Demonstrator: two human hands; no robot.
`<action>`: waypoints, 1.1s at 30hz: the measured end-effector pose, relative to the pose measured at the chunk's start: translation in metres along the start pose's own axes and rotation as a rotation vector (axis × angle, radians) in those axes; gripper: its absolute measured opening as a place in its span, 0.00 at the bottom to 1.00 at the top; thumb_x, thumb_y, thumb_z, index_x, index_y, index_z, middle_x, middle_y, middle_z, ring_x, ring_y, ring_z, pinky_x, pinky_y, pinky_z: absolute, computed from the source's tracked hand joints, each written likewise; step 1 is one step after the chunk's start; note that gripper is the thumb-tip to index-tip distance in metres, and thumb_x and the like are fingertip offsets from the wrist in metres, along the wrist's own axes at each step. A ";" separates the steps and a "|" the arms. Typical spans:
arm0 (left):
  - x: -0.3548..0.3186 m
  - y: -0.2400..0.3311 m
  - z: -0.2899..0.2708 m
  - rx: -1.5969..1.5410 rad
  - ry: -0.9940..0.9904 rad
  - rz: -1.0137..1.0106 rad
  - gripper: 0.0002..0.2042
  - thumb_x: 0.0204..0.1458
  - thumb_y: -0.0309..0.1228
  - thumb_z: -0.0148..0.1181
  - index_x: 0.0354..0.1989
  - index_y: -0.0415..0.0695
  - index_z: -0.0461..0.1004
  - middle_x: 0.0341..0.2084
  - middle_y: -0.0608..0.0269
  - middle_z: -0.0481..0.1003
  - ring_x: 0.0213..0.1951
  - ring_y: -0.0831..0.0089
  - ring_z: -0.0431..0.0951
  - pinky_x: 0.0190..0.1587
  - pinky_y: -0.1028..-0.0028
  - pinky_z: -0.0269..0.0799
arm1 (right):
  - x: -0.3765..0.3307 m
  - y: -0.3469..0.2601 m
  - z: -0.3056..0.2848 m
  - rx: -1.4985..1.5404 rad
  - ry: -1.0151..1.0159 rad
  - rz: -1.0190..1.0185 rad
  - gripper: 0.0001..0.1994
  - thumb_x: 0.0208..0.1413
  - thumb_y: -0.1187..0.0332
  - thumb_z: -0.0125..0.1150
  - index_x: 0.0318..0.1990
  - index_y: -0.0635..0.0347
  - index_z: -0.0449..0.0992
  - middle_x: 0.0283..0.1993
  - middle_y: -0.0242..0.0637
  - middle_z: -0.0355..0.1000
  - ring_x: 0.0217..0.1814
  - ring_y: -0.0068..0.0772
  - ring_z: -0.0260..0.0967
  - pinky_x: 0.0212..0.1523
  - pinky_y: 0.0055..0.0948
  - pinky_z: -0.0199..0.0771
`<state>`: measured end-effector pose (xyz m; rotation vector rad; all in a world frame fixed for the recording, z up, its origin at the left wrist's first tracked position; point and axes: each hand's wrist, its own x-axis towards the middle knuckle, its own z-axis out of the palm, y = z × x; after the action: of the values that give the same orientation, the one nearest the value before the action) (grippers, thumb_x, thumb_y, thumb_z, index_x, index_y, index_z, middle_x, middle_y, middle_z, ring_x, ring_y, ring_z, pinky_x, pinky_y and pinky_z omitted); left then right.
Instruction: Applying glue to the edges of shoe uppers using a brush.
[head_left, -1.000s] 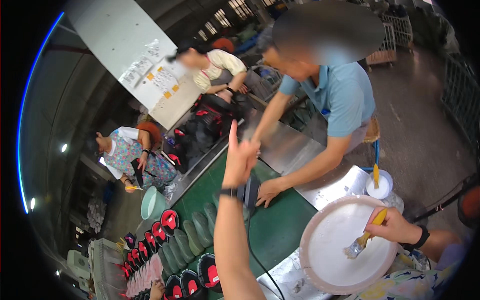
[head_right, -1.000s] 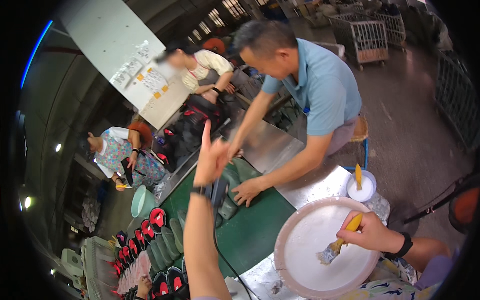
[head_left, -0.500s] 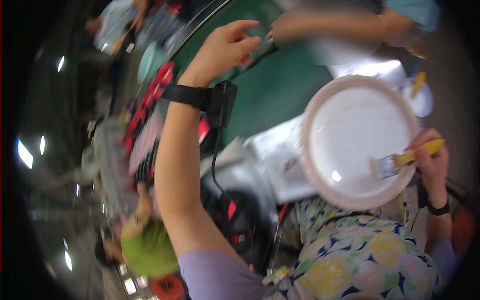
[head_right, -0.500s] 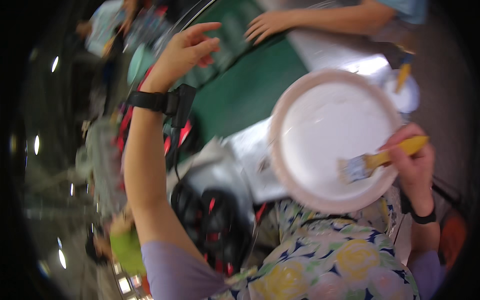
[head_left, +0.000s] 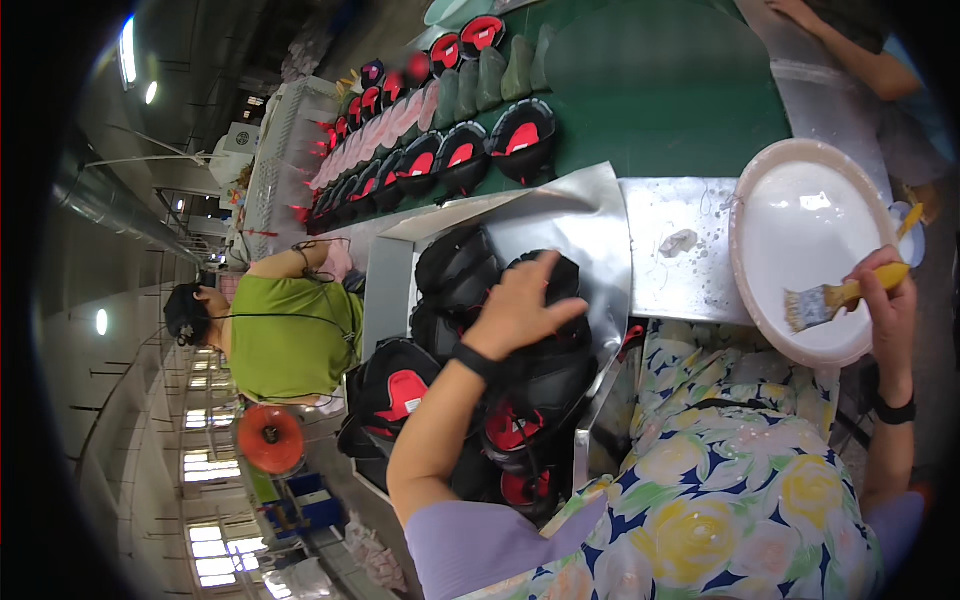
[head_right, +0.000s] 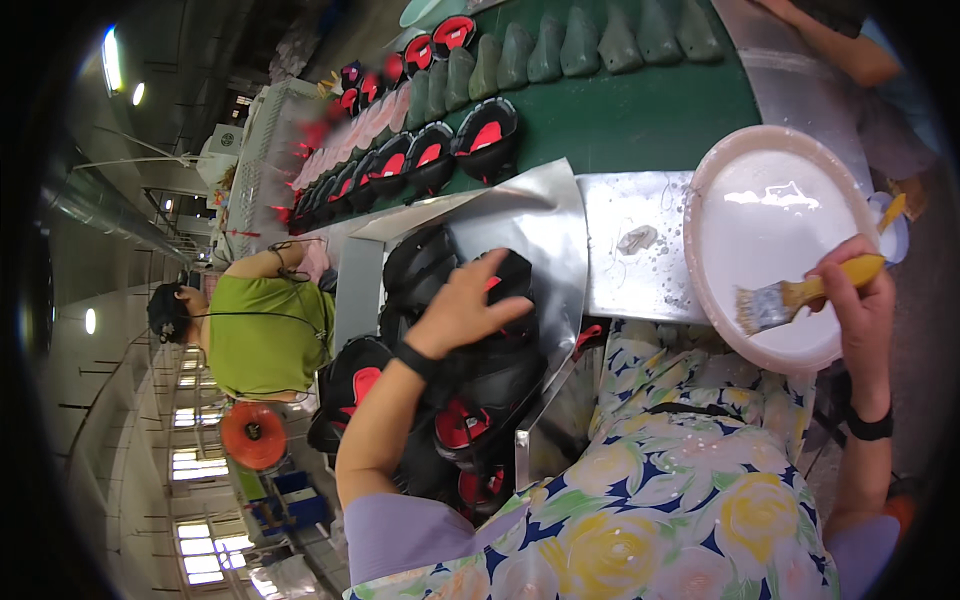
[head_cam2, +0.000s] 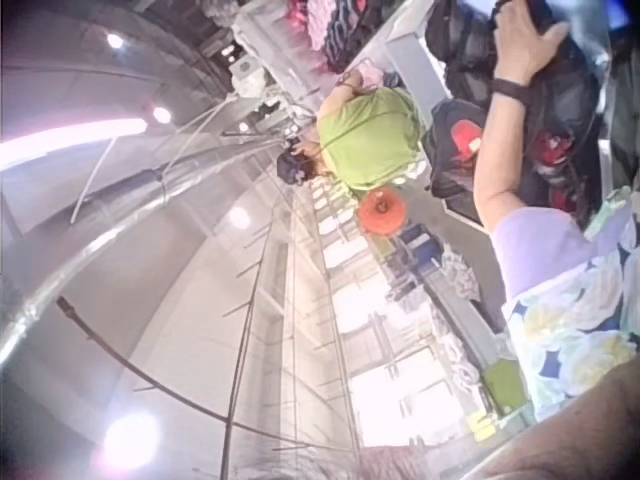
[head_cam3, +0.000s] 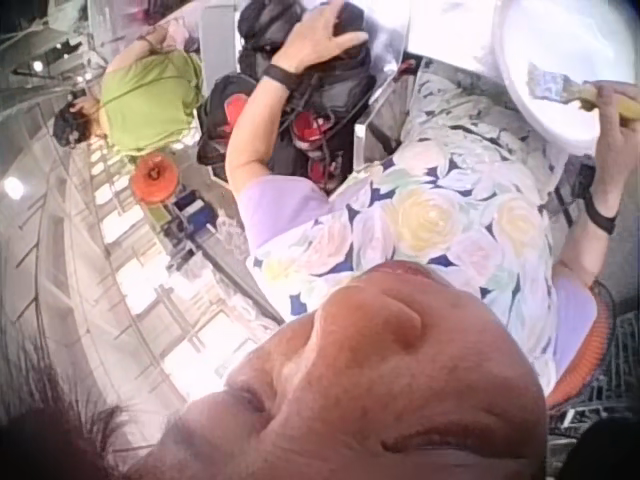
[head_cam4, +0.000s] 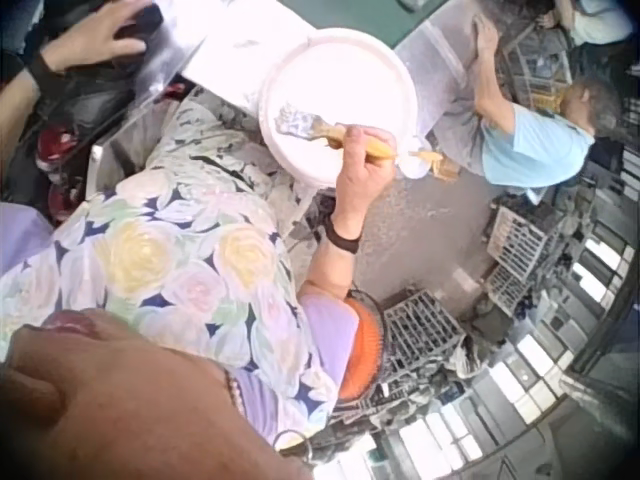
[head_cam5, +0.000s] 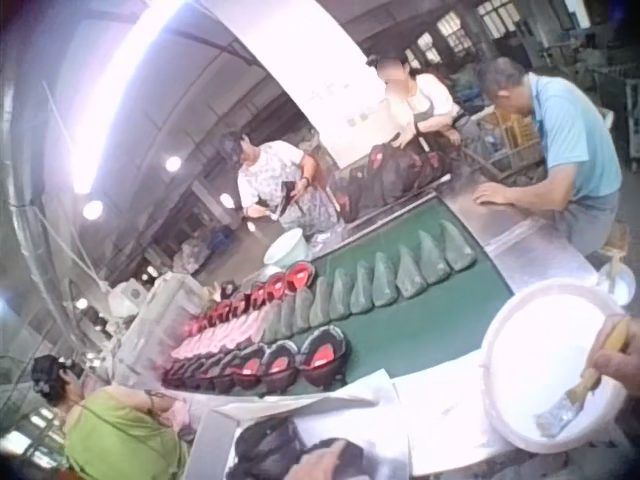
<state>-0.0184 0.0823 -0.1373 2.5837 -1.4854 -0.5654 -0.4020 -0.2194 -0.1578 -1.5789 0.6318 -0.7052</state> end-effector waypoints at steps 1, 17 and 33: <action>0.007 0.003 0.023 0.183 -0.024 0.041 0.43 0.46 0.55 0.65 0.68 0.49 0.57 0.49 0.44 0.72 0.51 0.46 0.72 0.53 0.55 0.70 | -0.001 -0.009 0.008 0.008 -0.009 0.011 0.06 0.64 0.67 0.55 0.38 0.60 0.69 0.33 0.33 0.72 0.29 0.18 0.68 0.31 0.18 0.70; 0.030 -0.124 0.073 -1.010 0.056 -0.450 0.33 0.41 0.30 0.76 0.49 0.47 0.56 0.46 0.51 0.68 0.47 0.62 0.74 0.47 0.65 0.72 | 0.008 0.004 -0.002 -0.024 0.149 0.067 0.07 0.63 0.65 0.58 0.37 0.58 0.70 0.31 0.32 0.73 0.28 0.16 0.68 0.30 0.17 0.69; 0.069 -0.144 0.062 -0.514 0.034 0.027 0.30 0.52 0.24 0.59 0.65 0.39 0.59 0.58 0.42 0.67 0.55 0.52 0.71 0.58 0.63 0.68 | -0.005 0.002 0.007 -0.265 0.211 0.147 0.13 0.56 0.61 0.67 0.30 0.62 0.74 0.23 0.33 0.74 0.25 0.21 0.71 0.28 0.24 0.70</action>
<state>0.1069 0.1035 -0.2525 2.1595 -1.1694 -0.7756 -0.3997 -0.2113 -0.1606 -1.6913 1.0213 -0.7039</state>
